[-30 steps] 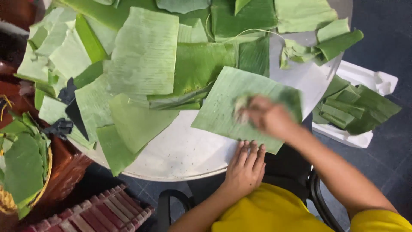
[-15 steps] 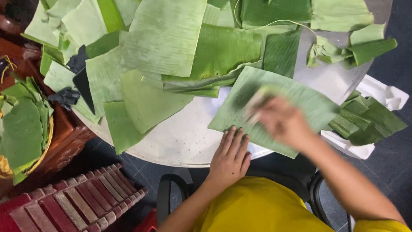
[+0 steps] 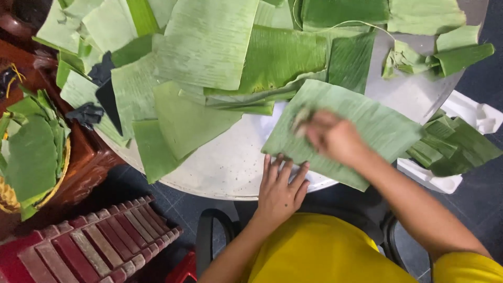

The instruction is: The person is cleaning banana leaves by wiping them with a cloth and then stacking them on a table.

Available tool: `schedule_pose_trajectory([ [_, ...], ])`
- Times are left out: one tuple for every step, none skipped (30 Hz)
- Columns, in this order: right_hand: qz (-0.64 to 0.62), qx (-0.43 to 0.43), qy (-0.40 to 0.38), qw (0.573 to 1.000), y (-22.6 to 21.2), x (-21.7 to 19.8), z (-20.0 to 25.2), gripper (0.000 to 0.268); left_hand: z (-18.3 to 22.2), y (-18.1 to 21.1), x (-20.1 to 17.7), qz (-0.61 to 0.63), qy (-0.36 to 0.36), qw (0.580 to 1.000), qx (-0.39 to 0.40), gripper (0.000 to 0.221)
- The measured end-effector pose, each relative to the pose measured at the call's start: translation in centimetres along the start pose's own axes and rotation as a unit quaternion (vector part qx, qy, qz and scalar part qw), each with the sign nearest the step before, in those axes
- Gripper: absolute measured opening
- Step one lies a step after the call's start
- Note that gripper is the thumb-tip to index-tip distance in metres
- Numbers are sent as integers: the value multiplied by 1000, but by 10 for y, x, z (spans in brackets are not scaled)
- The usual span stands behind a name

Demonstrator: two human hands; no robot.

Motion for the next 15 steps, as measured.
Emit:
schedule_pose_trajectory([
  [1, -1, 1, 1000, 0, 10, 8, 14, 0, 1, -1, -1, 1, 1000, 0, 36],
  [6, -25, 6, 1000, -4, 17, 17, 13, 0, 2, -4, -5, 8, 1000, 0, 35],
  [14, -54, 13, 998, -7, 23, 21, 14, -4, 2, -7, -11, 19, 1000, 0, 33],
  [17, -60, 15, 998, -29, 0, 4, 14, -8, 1, -8, -14, 25, 1000, 0, 33],
  [7, -59, -5, 998, -54, -17, -7, 13, -7, 1, -9, -14, 15, 1000, 0, 32],
  [-3, -59, -26, 998, -77, -34, -17, 13, -7, 1, -8, -13, 5, 1000, -1, 31],
  [-5, -54, -26, 998, -37, -12, -5, 13, -7, 0, -6, -11, 0, 1000, 0, 31],
  [38, -19, -4, 999, 8, 8, 8, 13, -7, 0, -7, -6, 9, 1000, 7, 32],
  [83, 10, 16, 996, 53, 25, 18, 14, -9, 0, -7, -3, 26, 1000, 13, 33],
  [83, 9, 15, 996, 23, 18, 16, 14, -3, 0, -6, -3, 27, 1000, 11, 33],
  [50, -26, -14, 998, -10, 14, 11, 11, -1, -1, -3, -2, 24, 1000, 11, 30],
  [16, -61, -43, 997, -44, 10, 6, 9, 1, -2, -1, -2, 22, 1000, 11, 29],
  [17, -61, -42, 997, -46, 1, -5, 9, -3, -2, -3, -2, 22, 1000, 12, 29],
  [16, -84, -12, 996, -51, -14, -16, 10, -6, -2, -4, 3, 15, 1000, 14, 29],
  [12, -106, 18, 994, -58, -27, -24, 13, -7, -1, -5, 9, 4, 1000, 16, 31],
])
Point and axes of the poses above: each hand's wrist, its own z-axis away from the middle knuckle, its own x-axis out of the palm, y = z × x, the point moved 9 cm from there along -z, towards the middle knuckle, and after that the axes turned 4 degrees about x, right-handed, at the moved point
